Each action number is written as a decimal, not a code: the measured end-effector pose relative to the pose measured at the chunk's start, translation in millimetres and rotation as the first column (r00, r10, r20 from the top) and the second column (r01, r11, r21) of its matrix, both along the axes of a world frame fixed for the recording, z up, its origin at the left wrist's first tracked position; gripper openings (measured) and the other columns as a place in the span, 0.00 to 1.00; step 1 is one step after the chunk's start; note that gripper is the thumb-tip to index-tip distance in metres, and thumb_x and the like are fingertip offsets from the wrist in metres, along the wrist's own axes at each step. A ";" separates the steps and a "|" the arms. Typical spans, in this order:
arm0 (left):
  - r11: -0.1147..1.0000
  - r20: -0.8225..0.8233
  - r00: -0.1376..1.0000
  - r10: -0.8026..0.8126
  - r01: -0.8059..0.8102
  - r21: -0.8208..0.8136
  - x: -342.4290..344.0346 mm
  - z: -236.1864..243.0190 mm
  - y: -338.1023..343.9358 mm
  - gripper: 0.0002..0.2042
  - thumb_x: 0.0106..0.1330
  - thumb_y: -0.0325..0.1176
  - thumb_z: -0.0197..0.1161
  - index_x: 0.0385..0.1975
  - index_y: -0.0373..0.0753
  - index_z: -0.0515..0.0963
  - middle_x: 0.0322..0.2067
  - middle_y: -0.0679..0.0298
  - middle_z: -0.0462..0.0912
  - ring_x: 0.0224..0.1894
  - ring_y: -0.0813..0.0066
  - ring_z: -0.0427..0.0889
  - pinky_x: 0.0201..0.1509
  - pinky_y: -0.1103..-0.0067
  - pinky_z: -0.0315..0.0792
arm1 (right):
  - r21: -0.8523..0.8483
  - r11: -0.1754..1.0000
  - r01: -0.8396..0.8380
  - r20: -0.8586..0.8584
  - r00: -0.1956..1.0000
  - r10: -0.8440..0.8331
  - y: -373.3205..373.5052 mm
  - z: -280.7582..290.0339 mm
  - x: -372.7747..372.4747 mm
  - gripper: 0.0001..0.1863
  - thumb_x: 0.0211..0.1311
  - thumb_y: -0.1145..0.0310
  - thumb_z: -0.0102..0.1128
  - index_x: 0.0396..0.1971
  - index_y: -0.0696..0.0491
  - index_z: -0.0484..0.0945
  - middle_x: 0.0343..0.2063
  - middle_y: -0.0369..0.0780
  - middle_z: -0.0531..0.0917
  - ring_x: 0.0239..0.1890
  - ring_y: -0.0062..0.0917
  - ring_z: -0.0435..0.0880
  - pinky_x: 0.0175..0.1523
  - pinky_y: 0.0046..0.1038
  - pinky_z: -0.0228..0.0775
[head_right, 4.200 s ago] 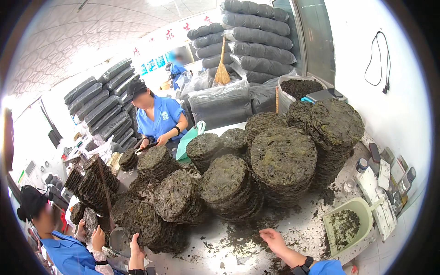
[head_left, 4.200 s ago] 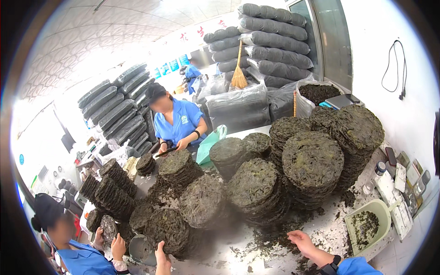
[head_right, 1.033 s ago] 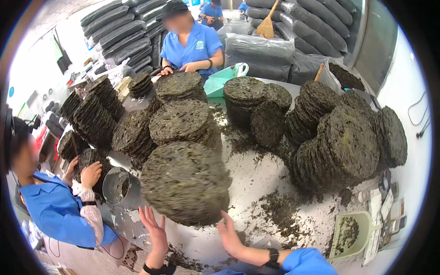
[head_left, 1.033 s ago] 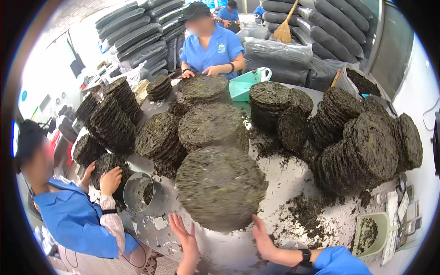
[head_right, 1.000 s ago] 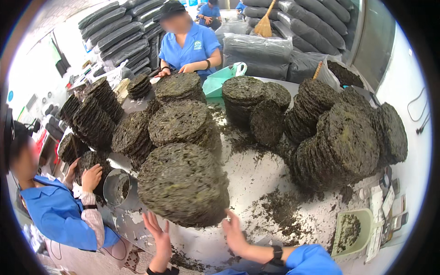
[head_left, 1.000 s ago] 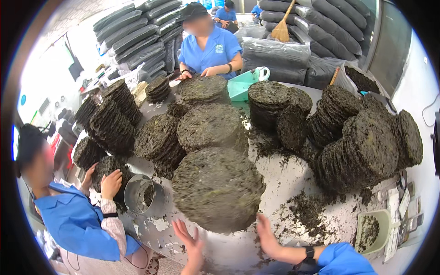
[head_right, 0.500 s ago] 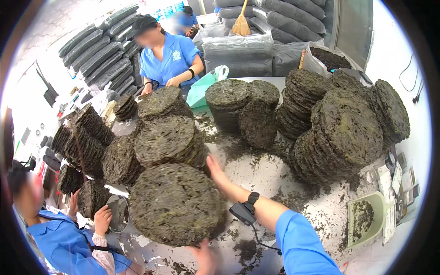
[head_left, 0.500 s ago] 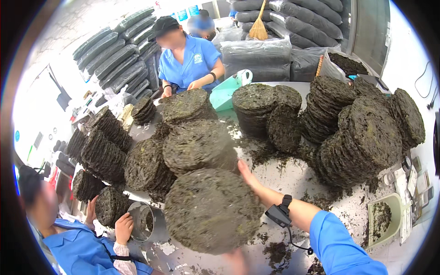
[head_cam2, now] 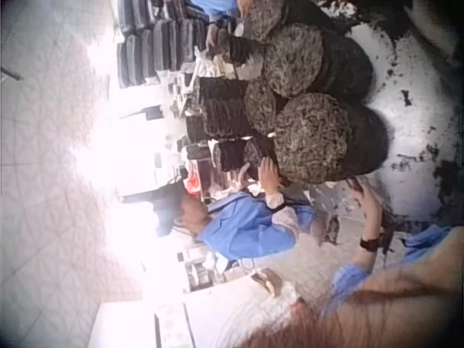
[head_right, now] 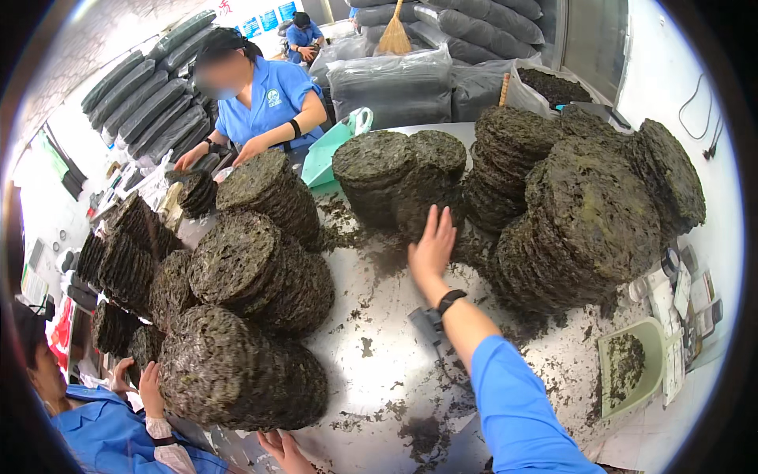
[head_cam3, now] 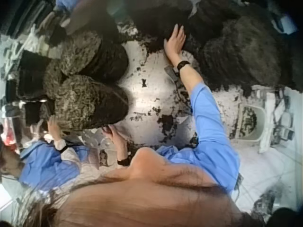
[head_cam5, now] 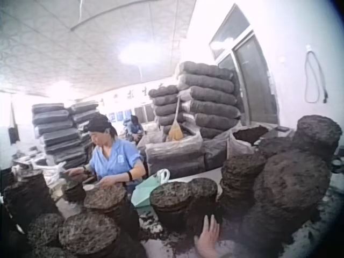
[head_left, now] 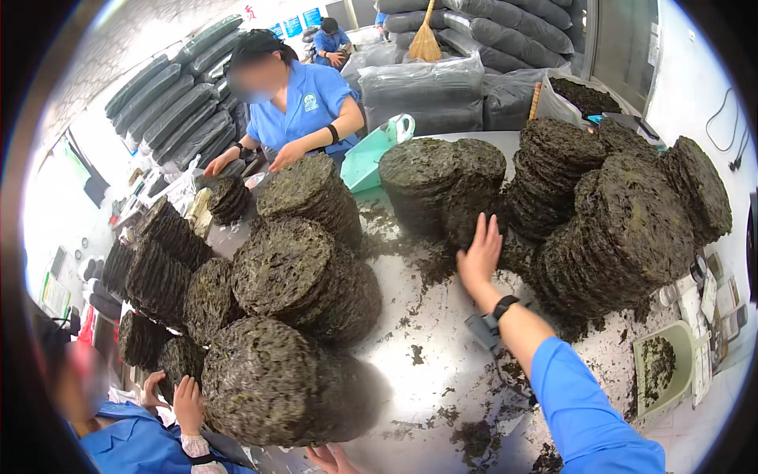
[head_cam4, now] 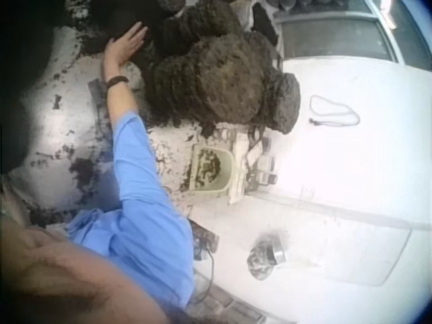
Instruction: Inspecting, sorting, and stacking compressed circular food cakes on a production table.
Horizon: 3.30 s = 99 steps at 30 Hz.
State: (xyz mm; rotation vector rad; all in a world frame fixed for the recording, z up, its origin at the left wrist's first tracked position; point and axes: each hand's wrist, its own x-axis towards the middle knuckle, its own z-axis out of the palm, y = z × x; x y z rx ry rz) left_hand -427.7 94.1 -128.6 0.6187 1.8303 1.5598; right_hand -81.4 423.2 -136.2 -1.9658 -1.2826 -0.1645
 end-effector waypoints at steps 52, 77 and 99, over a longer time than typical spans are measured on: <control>0.851 0.336 0.788 -0.516 0.515 0.100 109.3 54.0 -125.0 0.29 0.75 0.37 0.44 0.71 0.43 0.41 0.68 0.56 0.54 0.64 0.61 0.63 0.62 0.73 0.65 | -0.341 0.294 -0.893 0.226 0.226 0.948 -387.0 162.4 -23.2 0.43 0.45 0.68 0.62 0.66 0.52 0.60 0.62 0.52 0.65 0.65 0.44 0.64 0.69 0.43 0.55; 0.877 0.240 0.866 -0.438 0.352 0.329 101.6 91.6 -88.1 0.38 0.67 0.31 0.58 0.70 0.38 0.39 0.67 0.56 0.50 0.69 0.65 0.51 0.70 0.71 0.46 | 0.502 0.596 -0.627 -0.346 0.486 0.802 -244.6 402.4 54.1 0.33 0.65 0.60 0.57 0.66 0.55 0.57 0.61 0.45 0.68 0.62 0.29 0.68 0.67 0.31 0.56; 0.745 -0.005 0.804 -0.595 0.555 0.370 107.1 144.3 -76.8 0.43 0.61 0.23 0.61 0.69 0.37 0.36 0.65 0.49 0.55 0.66 0.61 0.60 0.68 0.69 0.56 | -0.215 0.218 -0.952 -0.042 0.232 0.972 -338.2 183.4 -21.1 0.27 0.62 0.59 0.60 0.60 0.53 0.69 0.62 0.45 0.69 0.67 0.39 0.62 0.69 0.45 0.53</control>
